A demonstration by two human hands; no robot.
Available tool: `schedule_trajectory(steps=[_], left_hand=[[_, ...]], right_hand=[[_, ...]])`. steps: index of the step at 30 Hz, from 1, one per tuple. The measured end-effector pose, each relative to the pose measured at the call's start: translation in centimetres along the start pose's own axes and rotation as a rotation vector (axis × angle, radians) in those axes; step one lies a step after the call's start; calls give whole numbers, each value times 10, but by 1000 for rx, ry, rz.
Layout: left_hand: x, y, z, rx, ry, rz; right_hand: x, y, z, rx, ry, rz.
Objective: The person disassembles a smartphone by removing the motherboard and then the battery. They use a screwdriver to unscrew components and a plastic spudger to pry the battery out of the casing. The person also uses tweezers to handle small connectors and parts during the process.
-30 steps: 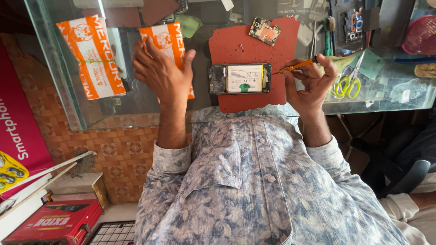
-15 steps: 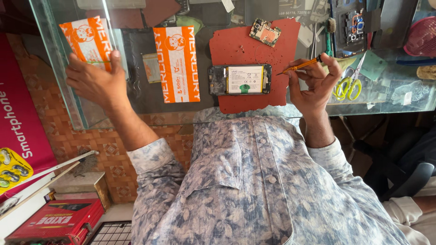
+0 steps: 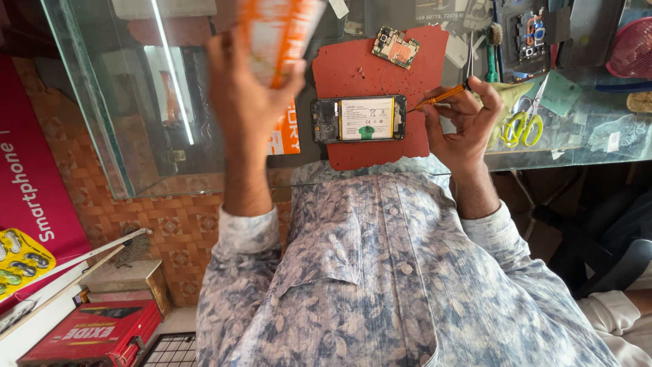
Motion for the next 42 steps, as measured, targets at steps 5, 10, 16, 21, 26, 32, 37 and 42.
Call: schedule_trajectory(steps=[5,10,16,21,26,32,37,42], left_hand=[[-24,-40,-28,-242,-47,26],[-22,-38,-23,-329,-79,26],[17,-53,-84,78,-397,104],[53,-90,-141,127,-616,324],[57,-101,-143,83,-612,395],[57,-101,-141,117,-608,383],[57,-100,-143,97,-617,380],[56,-96,-145,90,-629,364]], right_hand=[[5,-2,0,-17,-15,1],[9,-2,-1,-13,-13,-21],[6,-8,-1,55,46,-42],[2,-9,-4,54,92,-56],[-3,-12,-6,75,91,-57],[-18,-17,17,176,135,7],[-32,-23,29,319,148,99],[-44,-15,35,279,153,77]])
Point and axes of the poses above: each hand's wrist, its own x-axis away from the middle knuckle, its own y-axis out of the back of the hand, z = x × y, the point moved 10 cm from there along -x, towards the middle knuckle, and after that the axes turned 14 degrees about z, right-handed, at the moved point
